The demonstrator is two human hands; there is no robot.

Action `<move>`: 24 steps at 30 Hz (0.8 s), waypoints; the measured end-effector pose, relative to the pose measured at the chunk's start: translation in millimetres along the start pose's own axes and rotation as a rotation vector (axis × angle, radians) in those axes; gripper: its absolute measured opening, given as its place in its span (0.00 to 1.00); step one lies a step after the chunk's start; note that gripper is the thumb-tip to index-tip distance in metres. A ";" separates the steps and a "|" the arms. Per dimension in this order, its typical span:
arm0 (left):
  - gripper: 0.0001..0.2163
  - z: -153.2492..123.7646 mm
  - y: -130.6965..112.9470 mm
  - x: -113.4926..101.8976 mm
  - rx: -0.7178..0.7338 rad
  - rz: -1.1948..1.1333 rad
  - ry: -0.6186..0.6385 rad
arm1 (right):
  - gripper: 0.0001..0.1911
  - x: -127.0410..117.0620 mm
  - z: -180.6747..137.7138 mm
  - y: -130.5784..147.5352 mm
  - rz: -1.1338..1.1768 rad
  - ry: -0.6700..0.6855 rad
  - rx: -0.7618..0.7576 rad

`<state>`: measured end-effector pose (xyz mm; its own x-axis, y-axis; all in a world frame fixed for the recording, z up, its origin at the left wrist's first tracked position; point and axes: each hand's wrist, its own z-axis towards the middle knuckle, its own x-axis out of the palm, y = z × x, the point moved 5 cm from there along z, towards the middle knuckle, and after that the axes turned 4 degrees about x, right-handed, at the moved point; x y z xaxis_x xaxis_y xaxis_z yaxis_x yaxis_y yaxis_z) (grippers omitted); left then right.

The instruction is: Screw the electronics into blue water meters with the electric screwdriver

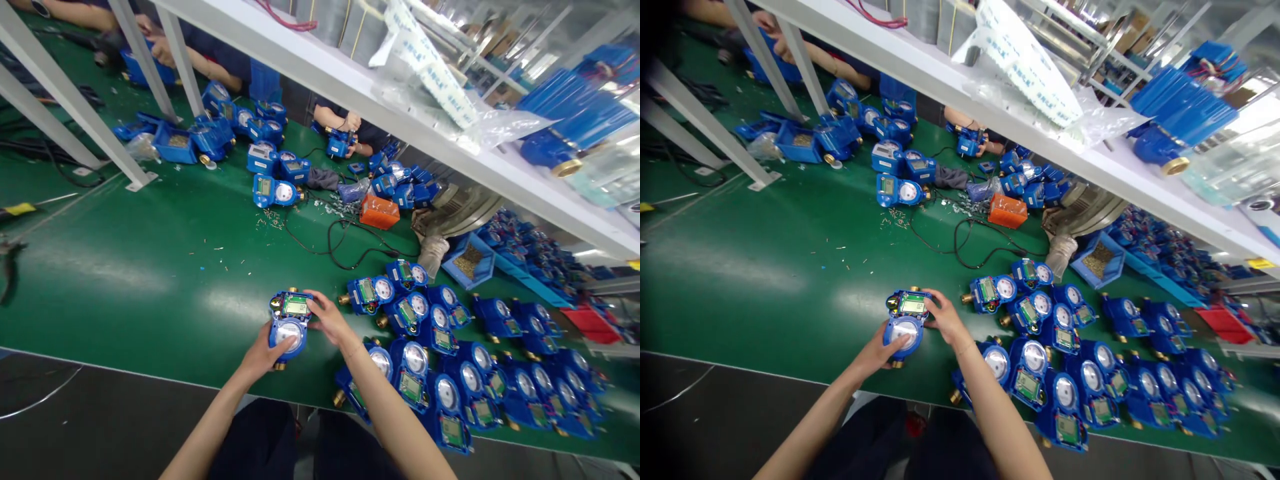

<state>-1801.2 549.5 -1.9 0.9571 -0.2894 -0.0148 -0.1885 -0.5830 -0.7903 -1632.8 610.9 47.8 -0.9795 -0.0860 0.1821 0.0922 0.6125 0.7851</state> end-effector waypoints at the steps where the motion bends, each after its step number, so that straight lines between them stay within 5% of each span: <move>1: 0.39 0.5 2.4 -0.5 -0.018 -0.003 0.014 | 0.22 1.5 -2.5 0.4 0.007 -0.012 0.000; 7: 0.36 -1.9 -1.8 -2.8 0.179 -0.178 0.004 | 0.22 10.6 -13.4 -3.4 0.062 -0.067 0.006; 11: 0.38 -29.6 6.4 10.6 0.106 -0.413 -0.069 | 0.23 16.1 -23.9 -9.7 0.017 -0.049 0.015; 16: 0.36 -97.0 19.0 44.8 0.141 -0.486 -0.305 | 0.23 23.6 -65.8 -9.1 -0.119 0.144 0.007; 24: 0.32 -222.4 32.2 137.4 0.283 -0.508 -0.685 | 0.21 25.2 -190.0 -0.6 -0.269 0.491 -0.070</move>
<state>-1724.7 322.1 106.8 0.8490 0.5211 0.0875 0.2681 -0.2821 -0.9212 -1623.5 459.1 164.4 -0.7733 -0.5978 0.2114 -0.1209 0.4663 0.8763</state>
